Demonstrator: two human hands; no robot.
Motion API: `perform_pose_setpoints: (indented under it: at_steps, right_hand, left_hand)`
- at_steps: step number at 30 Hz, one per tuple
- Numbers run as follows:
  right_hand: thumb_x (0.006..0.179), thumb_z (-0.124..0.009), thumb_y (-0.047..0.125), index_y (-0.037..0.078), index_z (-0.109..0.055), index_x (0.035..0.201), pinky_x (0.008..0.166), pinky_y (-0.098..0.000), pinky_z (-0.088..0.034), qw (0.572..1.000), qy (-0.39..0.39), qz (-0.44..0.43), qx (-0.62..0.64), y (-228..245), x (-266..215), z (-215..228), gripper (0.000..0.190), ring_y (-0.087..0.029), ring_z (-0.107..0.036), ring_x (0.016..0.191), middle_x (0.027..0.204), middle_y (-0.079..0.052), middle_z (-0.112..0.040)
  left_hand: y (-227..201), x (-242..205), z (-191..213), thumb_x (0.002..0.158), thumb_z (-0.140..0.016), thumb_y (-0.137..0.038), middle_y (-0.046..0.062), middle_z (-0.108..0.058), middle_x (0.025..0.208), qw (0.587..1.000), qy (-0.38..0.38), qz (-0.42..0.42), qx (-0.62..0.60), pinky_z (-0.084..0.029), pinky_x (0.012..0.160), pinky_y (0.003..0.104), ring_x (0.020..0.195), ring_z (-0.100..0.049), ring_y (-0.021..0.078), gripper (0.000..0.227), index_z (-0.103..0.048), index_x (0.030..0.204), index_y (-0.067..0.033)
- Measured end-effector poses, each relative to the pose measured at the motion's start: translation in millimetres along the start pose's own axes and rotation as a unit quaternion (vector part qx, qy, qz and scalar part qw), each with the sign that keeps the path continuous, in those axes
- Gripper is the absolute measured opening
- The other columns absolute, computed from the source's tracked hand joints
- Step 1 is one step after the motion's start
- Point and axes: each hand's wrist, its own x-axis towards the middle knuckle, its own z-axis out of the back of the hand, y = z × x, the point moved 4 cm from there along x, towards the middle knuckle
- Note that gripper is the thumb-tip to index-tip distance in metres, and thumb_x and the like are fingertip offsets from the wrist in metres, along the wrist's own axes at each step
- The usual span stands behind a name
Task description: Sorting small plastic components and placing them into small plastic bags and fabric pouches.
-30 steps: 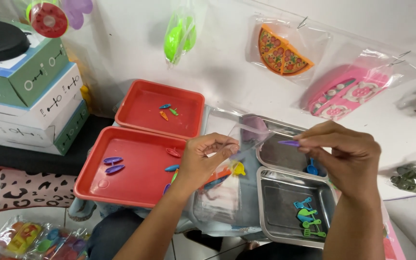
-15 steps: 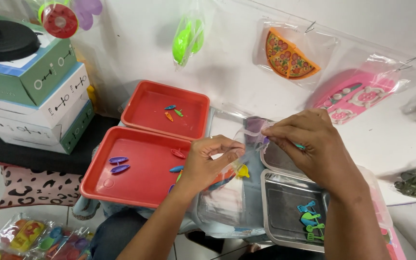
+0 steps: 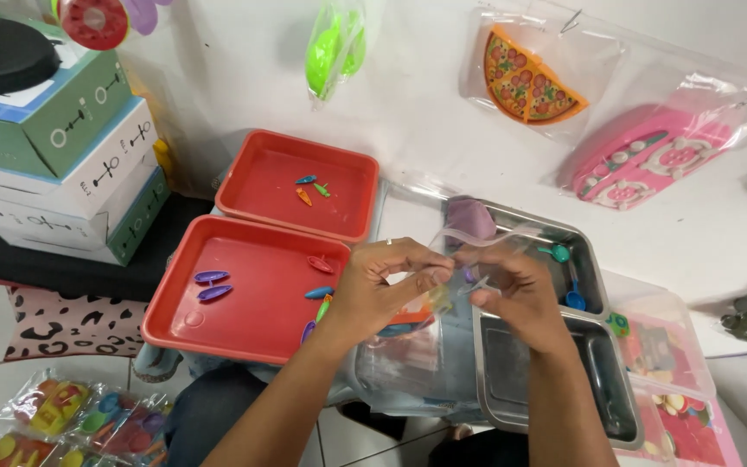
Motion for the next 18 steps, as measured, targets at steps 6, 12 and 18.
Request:
perform_pose_setpoints:
  at_steps: [6,12,18]
  right_hand:
    - [0.084,-0.075,-0.005,-0.010,-0.074,0.092,0.068,-0.0377,-0.061,0.992,-0.074,0.098,0.022,16,0,8,0.010,-0.030,-0.072,0.078,0.083,-0.024,-0.073]
    - [0.092,-0.069,-0.003,-0.003,-0.069,0.096,0.058,-0.0407,-0.062,0.969,-0.131,0.166,0.127,22,-14,20,0.005,-0.035,-0.070,0.078,0.086,-0.027,-0.069]
    - [0.096,-0.067,0.004,0.001,-0.064,0.095,0.069,-0.0395,-0.065,0.968,-0.180,0.131,0.117,30,-25,46,0.004,-0.030,-0.073,0.081,0.090,-0.025,-0.072]
  left_hand:
    - [11,1,-2,0.087,-0.083,-0.012,0.010,-0.076,0.090,1.000,0.017,0.019,-0.005,-0.061,0.087,0.034,0.090,-0.073,0.0138,0.018,-0.080,0.103,-0.0050]
    - [-10,-9,-20,0.068,-0.088,-0.024,0.038,-0.061,0.131,0.954,0.233,0.190,0.015,-0.038,0.112,0.064,0.130,-0.053,0.0554,0.095,-0.044,0.147,0.0058]
    - [47,-12,-18,0.079,-0.086,-0.015,0.018,-0.078,0.091,0.946,0.216,0.215,0.110,-0.059,0.083,0.043,0.087,-0.073,0.0287,0.029,-0.079,0.106,-0.0048]
